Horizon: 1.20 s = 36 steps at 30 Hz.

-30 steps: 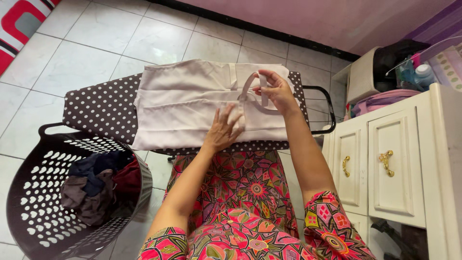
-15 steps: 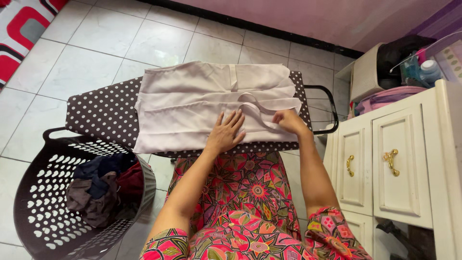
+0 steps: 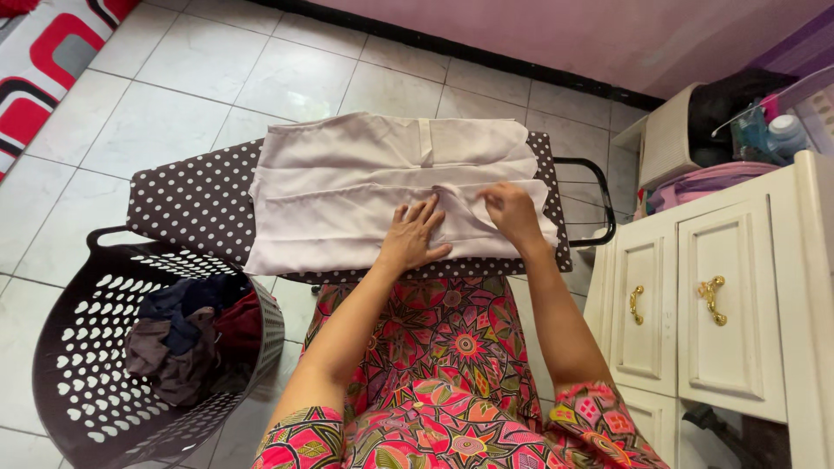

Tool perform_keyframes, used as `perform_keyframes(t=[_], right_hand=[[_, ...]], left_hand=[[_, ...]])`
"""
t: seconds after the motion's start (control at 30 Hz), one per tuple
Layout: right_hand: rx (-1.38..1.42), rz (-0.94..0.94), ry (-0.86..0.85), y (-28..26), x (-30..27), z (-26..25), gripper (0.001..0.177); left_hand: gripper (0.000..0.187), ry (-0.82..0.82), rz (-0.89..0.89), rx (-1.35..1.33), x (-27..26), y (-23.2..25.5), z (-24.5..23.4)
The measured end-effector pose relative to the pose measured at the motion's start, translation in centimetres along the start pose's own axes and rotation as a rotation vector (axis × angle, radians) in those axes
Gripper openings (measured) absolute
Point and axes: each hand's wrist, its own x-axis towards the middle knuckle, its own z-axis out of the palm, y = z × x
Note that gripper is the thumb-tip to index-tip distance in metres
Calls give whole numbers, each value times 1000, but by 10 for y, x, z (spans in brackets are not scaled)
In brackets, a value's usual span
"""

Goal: The person folds several garments one by one on a polka-dotted ironing board and places them on a nearby white cabinet. Items include a patterned shirt, a light-colored shirt, and a maroon garment. The person smooths and aligns each piece before folding and stacking them.

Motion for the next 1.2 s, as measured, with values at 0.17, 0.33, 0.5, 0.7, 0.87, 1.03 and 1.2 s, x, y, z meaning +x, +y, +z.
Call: perform_keyframes(t=[0.17, 0.33, 0.5, 0.7, 0.87, 1.03, 1.2], right_hand=[[-103, 102, -378, 16, -42, -37, 28], [130, 412, -29, 92, -7, -15, 30], [-311, 375, 321, 161, 75, 25, 42], [-377, 650, 352, 170, 150, 42, 63], [-244, 854, 132, 167, 178, 34, 61], [-135, 753, 8, 184, 185, 28, 47], [-103, 783, 143, 196, 190, 31, 67]], left_hand=[[70, -20, 2, -191, 5, -12, -20], [46, 141, -224, -280, -16, -76, -38], [60, 313, -523, 97, -35, -177, -51], [66, 286, -859, 256, -42, -240, -68], [58, 313, -979, 1, -16, -260, -80], [46, 315, -1074, -231, 19, -304, -94], [32, 332, -1067, -383, 25, -323, -93]])
